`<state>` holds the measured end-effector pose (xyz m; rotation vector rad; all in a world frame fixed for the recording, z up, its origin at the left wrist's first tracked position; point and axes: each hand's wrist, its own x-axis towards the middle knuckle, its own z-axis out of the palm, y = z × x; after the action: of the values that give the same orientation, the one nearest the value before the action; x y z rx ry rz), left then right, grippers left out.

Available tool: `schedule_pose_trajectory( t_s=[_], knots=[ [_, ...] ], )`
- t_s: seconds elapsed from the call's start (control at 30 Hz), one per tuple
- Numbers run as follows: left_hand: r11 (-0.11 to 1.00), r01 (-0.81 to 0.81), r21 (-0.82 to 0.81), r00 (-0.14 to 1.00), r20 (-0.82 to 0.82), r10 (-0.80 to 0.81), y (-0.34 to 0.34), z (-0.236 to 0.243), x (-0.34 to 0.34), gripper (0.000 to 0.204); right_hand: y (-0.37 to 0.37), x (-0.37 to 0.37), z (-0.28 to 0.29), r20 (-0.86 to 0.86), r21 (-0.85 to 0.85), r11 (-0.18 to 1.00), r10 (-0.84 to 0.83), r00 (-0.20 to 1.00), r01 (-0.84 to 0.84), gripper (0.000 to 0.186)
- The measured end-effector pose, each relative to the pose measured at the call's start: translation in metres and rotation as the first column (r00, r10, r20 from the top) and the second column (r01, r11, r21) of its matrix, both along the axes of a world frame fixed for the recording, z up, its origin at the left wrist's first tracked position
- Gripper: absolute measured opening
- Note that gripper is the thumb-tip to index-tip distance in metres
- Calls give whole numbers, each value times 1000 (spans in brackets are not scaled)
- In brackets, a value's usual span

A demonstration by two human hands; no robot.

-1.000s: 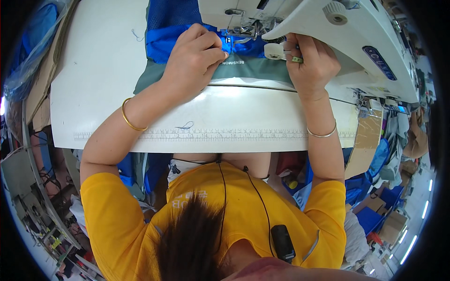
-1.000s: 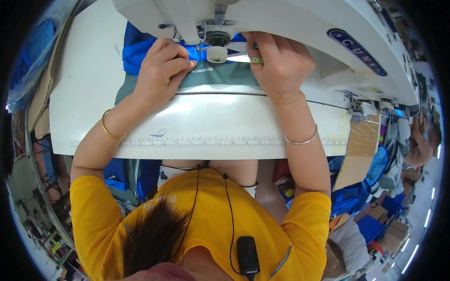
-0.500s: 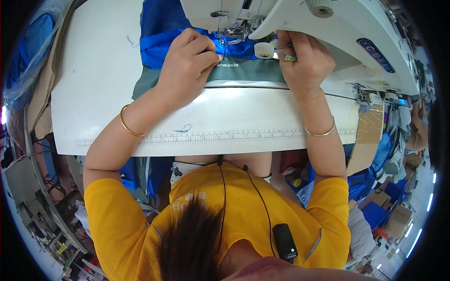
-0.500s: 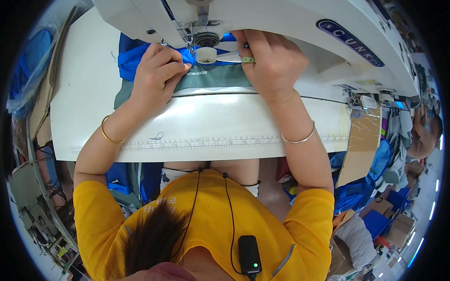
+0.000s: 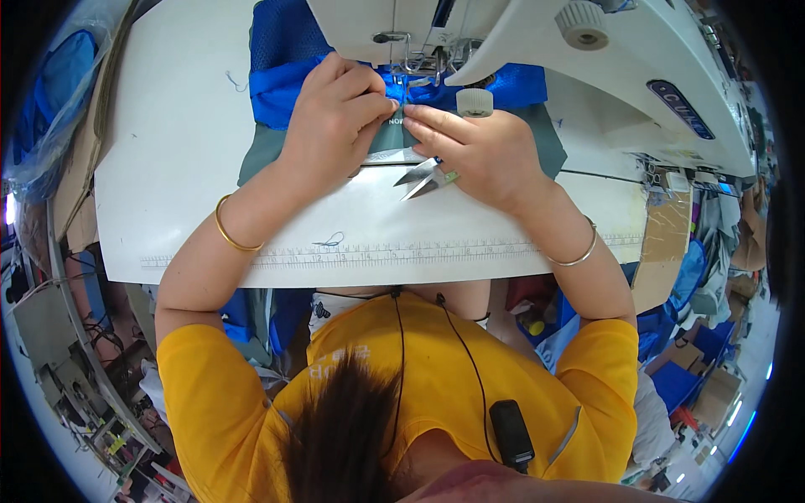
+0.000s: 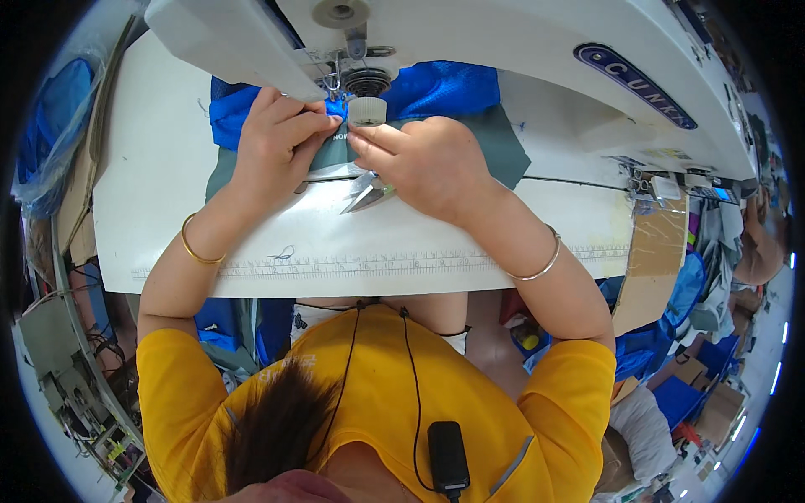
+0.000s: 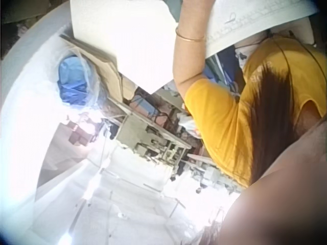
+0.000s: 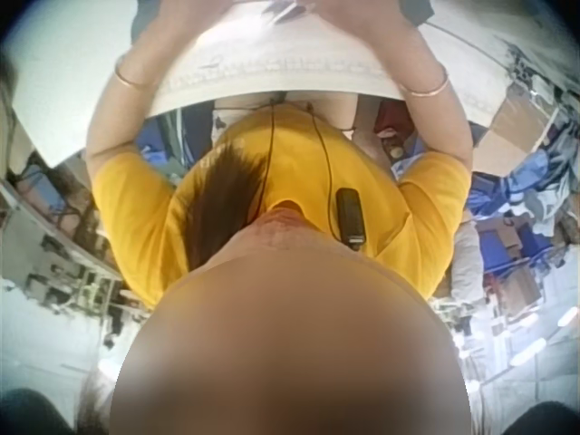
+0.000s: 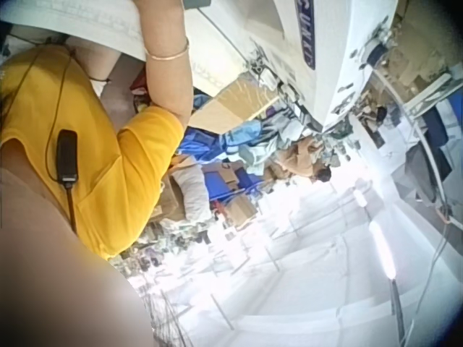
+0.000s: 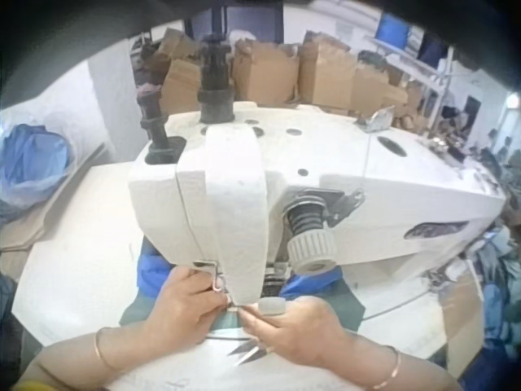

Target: Sewing a blue mesh pocket onto a green fabric panel using an industrial sewing machine.

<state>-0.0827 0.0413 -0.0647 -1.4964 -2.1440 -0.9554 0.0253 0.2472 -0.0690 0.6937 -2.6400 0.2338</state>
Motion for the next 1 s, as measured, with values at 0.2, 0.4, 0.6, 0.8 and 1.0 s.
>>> schedule_pose_trajectory(
  t_s=[0.2, 0.4, 0.6, 0.8, 1.0],
  knots=[
    [1000, -14, 12, 997, -74, 15, 1, -3, -5, 20, -1, -2, 2, 31, -29, 999, -15, 999, 16, 29],
    [1000, -9, 6, 989, -145, 10, 4, -5, -6, 21, -4, 0, 4, 54, -33, 998, -42, 998, 44, 29],
    [998, -19, -59, 958, -287, 1, 6, -5, -4, 21, -6, 0, 4, 78, -53, 998, -40, 996, 44, 28],
    [996, -26, -89, 974, -227, 5, 4, -6, -5, 24, -5, 2, 3, 68, -50, 998, -32, 997, 35, 25],
    [980, -59, -192, 884, -465, -38, 10, -1, -4, 18, -5, 2, 3, 48, -6, 999, -36, 998, 37, 23]
  ],
)
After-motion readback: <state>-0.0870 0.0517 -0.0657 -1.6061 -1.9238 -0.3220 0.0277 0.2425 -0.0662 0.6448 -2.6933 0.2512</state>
